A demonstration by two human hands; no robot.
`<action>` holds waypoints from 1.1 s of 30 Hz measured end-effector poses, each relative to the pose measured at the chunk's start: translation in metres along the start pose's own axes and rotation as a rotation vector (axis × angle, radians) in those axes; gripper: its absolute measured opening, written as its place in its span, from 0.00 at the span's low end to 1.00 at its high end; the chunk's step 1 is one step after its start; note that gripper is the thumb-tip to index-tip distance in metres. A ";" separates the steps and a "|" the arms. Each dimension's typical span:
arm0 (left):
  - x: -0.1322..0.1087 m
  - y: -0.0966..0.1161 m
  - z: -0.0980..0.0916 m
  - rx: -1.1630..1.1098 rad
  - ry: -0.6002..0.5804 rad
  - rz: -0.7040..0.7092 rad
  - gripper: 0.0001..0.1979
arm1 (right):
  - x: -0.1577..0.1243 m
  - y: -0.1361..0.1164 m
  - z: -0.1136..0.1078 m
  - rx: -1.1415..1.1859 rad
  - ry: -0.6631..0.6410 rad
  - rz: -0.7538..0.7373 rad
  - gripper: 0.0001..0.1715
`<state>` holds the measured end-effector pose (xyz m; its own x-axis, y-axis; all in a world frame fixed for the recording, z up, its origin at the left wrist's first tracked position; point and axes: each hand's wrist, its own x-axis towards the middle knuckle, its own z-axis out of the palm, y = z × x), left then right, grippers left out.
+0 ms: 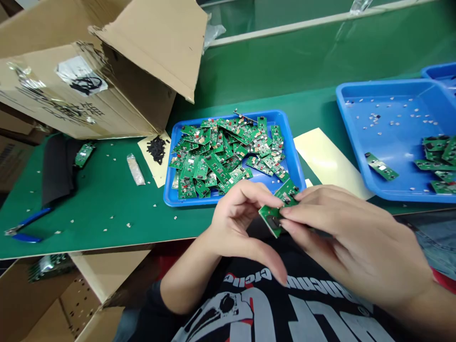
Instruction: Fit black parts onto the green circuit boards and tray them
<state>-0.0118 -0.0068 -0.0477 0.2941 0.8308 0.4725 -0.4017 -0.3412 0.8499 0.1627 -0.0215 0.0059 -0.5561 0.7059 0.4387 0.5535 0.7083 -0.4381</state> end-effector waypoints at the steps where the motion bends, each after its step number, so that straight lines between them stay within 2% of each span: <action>1: 0.002 0.000 0.003 0.002 0.023 -0.010 0.19 | 0.002 0.000 0.000 0.003 0.020 0.006 0.09; 4: 0.008 -0.002 0.009 0.059 0.129 -0.026 0.16 | 0.006 -0.001 0.002 -0.014 0.090 0.025 0.08; 9: 0.010 -0.005 0.009 0.250 0.220 0.107 0.18 | 0.009 -0.006 0.006 -0.051 0.214 0.082 0.07; 14: 0.005 0.000 0.011 0.330 0.153 0.105 0.16 | 0.009 -0.005 0.008 -0.060 0.310 0.172 0.03; 21: -0.003 0.012 0.022 0.482 0.150 0.113 0.18 | 0.008 -0.003 0.010 -0.066 0.302 0.101 0.07; 23: -0.002 0.016 0.021 0.475 0.086 0.088 0.19 | 0.005 -0.003 0.011 -0.042 0.304 0.076 0.07; 25: 0.000 0.020 0.019 0.442 -0.020 0.065 0.21 | 0.002 -0.002 0.013 -0.012 0.339 0.101 0.07; 27: 0.001 0.021 0.016 0.431 -0.072 0.042 0.22 | 0.000 -0.001 0.013 0.012 0.368 0.140 0.07; 30: 0.003 0.015 0.011 0.462 0.001 0.071 0.23 | -0.002 0.000 0.013 0.056 0.363 0.165 0.07; 33: 0.003 0.006 0.007 0.634 0.110 0.245 0.25 | -0.005 -0.004 0.011 0.178 0.346 0.256 0.07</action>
<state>-0.0070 -0.0094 -0.0394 0.1567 0.7249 0.6708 0.1495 -0.6888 0.7094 0.1565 -0.0275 -0.0027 -0.1588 0.8383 0.5216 0.5145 0.5212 -0.6809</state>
